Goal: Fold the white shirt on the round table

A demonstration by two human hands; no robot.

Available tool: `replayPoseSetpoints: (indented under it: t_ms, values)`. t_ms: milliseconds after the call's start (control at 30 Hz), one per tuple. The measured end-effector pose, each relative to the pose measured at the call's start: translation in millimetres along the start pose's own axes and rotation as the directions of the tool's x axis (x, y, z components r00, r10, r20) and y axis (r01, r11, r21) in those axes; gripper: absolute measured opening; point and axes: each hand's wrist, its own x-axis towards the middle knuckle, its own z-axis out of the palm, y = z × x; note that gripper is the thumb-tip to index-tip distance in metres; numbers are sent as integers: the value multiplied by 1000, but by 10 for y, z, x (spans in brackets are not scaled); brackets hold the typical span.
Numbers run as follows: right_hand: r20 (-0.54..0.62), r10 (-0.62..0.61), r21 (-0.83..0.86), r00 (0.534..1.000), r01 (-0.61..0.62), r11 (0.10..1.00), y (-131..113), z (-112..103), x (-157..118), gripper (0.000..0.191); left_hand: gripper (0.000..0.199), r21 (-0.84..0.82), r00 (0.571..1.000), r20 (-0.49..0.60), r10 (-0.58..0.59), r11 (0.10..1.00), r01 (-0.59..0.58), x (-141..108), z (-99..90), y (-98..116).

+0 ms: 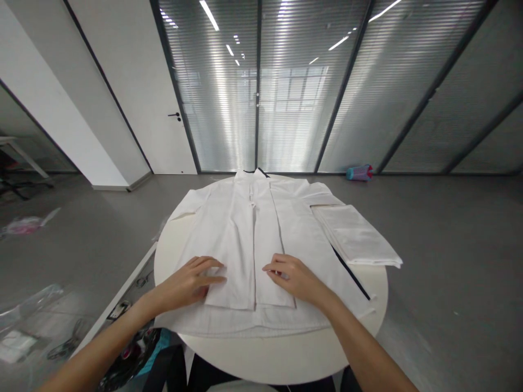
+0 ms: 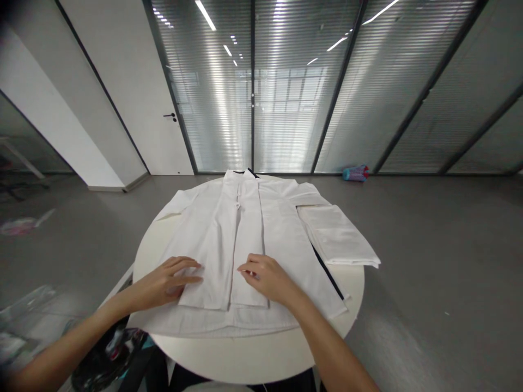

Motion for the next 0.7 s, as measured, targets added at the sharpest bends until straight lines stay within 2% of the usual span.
replayPoseSetpoints:
  t_ms: [167, 300, 400, 533, 633, 700]
  values:
    - [83, 48, -204, 995, -30, 978, 123, -122, -280, 45, 39, 136, 985, -85, 153, 981, -141, -138, 164, 15]
    - [60, 2, -225, 998, 12, 974, 185, -75, -569, 64, 38, 195, 977, -121, 176, 969, -151, -227, 245, 13]
    - [11, -57, -270, 998, 58, 961, 229, -1, -682, 61, 47, 172, 982, -108, 154, 976, -134, -227, 252, 39]
    - [2, -164, -333, 986, 156, 930, 286, 51, -686, 45, 50, 125, 984, -82, 158, 981, -147, -177, 251, 46]
    - [-28, -221, -315, 975, 202, 927, 298, 20, -655, 38, 49, 116, 982, -91, 166, 981, -155, -174, 208, 39]
    - [-99, -253, -285, 962, 216, 934, 277, -34, -648, 39, 52, 122, 978, -132, 161, 982, -145, -200, 161, 59]
